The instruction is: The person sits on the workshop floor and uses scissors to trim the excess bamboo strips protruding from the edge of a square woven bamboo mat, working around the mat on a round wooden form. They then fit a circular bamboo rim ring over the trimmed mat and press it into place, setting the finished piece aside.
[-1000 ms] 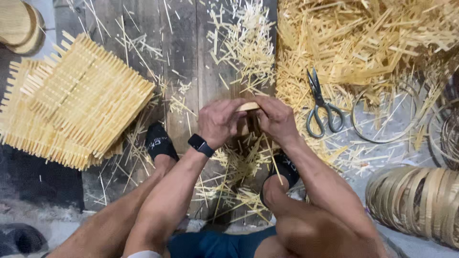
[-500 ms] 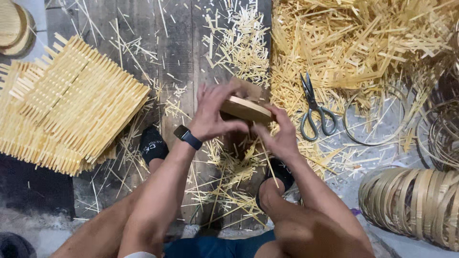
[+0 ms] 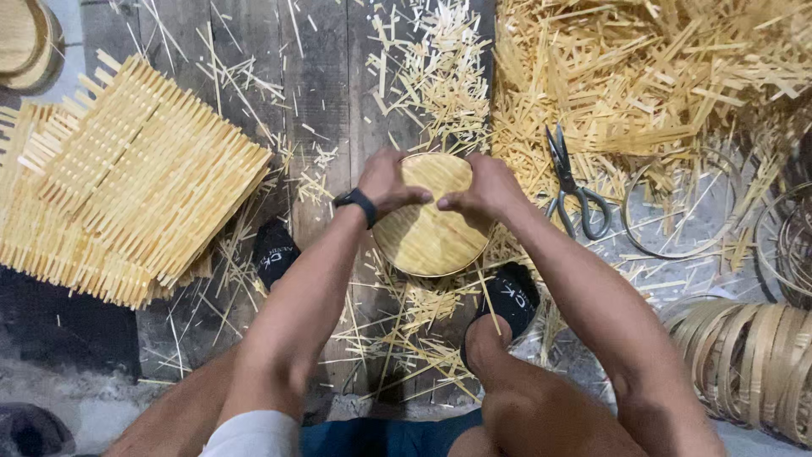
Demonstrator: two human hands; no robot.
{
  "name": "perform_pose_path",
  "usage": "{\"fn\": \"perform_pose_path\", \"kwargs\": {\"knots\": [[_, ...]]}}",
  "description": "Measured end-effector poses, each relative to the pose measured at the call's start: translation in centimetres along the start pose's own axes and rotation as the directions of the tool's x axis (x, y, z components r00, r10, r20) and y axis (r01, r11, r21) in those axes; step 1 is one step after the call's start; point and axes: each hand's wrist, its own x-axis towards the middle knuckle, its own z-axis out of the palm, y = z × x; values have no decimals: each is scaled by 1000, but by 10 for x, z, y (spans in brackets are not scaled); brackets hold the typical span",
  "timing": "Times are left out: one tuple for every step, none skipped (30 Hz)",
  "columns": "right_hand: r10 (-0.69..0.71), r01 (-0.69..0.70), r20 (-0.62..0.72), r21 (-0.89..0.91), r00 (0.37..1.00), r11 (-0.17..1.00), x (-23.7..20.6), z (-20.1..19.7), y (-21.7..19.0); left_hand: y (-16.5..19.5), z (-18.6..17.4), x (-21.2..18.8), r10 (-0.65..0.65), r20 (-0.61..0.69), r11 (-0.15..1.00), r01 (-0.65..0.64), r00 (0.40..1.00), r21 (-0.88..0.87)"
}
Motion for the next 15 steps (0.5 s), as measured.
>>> {"fn": "perform_pose_path", "kwargs": {"knots": [[17,-17,13,-17,1000,1000,2,0,-3,6,-2,3,-4,7,993,3,1000,114],[36,-35,20,-34,999,999,2,0,-5,12,-5,6,-4,15,974,0,1000,228],[64,-64,14,-14,998,998,2,0,-6,16,-8,7,-57,22,982,52,998,179],[97,-97,13,4,995,995,1,1,-7,19,-9,8,-113,36,986,108,993,127],[128,-128,10,20,992,992,-1,2,-7,21,-9,7,-167,53,984,163,985,75],[126,-126,-9,14,992,992,-2,4,-7,22,-9,7,-144,20,981,140,989,138],[123,-123,-20,10,992,992,-4,6,-7,21,-7,6,-126,-10,971,125,992,204],[114,-114,-33,6,993,993,-5,9,-7,18,-5,4,-104,-46,956,113,994,270],[96,-97,-58,-28,994,995,-6,12,-7,15,-3,2,-55,-75,959,74,996,275],[77,-83,-83,-63,994,995,-7,14,-5,12,-1,0,-5,-102,959,34,995,282],[62,-72,-101,-98,993,993,-8,16,-4,7,2,-3,39,-125,958,-2,991,287],[-9,0,-144,-59,990,998,-9,17,-1,4,6,-5,65,-160,959,-17,985,284],[-83,79,-192,-28,978,996,-10,18,2,1,9,-6,93,-200,959,-34,975,281],[-151,156,-232,3,961,988,-13,18,5,-3,12,-11,112,-235,960,-44,966,276],[-65,94,-214,129,975,987,-16,18,8,-6,15,-15,22,-291,976,43,957,214]]}}
